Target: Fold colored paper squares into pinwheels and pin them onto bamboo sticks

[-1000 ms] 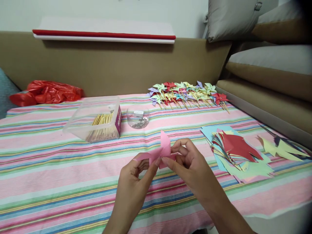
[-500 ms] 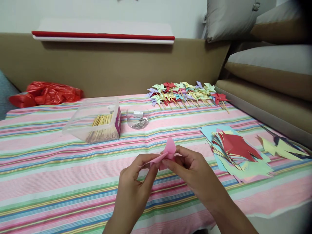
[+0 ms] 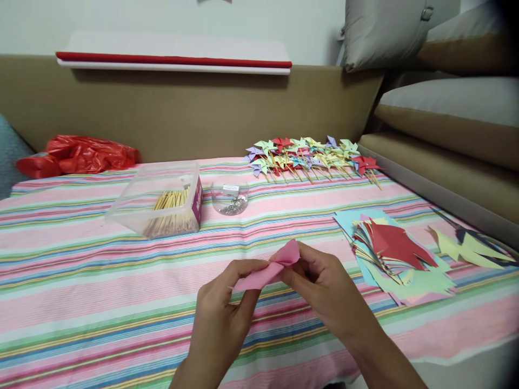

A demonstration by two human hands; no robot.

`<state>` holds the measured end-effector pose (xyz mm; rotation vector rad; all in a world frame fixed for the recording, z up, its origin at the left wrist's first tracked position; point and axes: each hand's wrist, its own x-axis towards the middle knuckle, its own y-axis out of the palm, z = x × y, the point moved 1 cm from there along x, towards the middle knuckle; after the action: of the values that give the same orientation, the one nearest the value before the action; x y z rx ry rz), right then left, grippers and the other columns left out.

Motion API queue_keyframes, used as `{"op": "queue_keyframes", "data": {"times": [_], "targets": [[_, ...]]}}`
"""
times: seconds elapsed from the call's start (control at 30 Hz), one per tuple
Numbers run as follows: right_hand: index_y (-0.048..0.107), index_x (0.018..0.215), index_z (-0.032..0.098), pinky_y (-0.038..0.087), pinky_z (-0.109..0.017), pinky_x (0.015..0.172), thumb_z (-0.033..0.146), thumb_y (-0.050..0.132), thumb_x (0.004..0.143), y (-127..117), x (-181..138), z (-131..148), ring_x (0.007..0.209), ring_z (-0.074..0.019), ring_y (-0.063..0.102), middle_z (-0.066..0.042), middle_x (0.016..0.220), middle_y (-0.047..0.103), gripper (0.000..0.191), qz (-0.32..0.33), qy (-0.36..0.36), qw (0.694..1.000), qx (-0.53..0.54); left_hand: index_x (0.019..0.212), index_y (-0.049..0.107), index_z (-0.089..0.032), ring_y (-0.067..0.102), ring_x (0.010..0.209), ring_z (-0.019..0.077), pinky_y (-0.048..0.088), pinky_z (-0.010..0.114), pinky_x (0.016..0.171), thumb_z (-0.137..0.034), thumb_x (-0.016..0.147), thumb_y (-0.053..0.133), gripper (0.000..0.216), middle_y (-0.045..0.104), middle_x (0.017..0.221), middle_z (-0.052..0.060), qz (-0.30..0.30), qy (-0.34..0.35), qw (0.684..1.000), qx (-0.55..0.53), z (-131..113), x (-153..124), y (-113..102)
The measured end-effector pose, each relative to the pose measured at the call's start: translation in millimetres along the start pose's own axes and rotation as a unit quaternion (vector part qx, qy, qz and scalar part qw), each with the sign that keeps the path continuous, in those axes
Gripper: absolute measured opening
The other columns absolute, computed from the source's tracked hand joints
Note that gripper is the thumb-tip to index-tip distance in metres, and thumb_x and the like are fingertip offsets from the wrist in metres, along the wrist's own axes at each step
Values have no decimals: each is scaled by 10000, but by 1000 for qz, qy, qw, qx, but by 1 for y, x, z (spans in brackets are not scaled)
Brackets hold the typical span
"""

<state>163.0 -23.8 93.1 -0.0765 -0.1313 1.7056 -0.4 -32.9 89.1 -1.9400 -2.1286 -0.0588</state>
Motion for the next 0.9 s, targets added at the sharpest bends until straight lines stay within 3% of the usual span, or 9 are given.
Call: {"op": "queue_keyframes", "data": {"times": [0.17,0.3,0.47,0.67,0.9], "targets": [[670,909,225,390,-282,629,384,633,920,1,-1,0,701,-145,489,15,759,551,163,7,-13,1000,2,873,799,-310,701,772,224,429,220,491,-222,790,698,157,785,859,41,-3,22,1000,8,1,-1,-1],[693,916,242,454,-306,717,340,655,912,0,-2,0,828,-175,585,-11,889,626,105,1,-41,999,19,919,792,-306,717,738,202,498,237,600,-182,814,686,194,795,861,17,-9,101,994,38,6,-2,-5],[720,927,273,464,-292,727,266,656,915,0,-2,0,861,-166,607,-4,921,630,66,-3,-84,996,24,1081,715,-282,736,803,163,548,227,700,-84,867,595,315,791,965,-12,40,227,968,103,16,0,-13],[704,900,271,460,-274,668,255,650,928,0,-2,-2,803,-149,600,1,882,632,63,-7,-121,992,26,1127,647,-263,741,854,141,561,192,715,-46,880,586,335,780,1005,-11,65,291,936,188,13,1,-18],[707,952,285,507,-265,707,106,626,915,2,-4,1,855,-143,649,8,909,657,200,-30,-228,973,-16,1181,622,-207,704,1024,178,571,255,866,-34,895,597,335,743,1110,57,80,372,913,145,11,3,-20]]}}
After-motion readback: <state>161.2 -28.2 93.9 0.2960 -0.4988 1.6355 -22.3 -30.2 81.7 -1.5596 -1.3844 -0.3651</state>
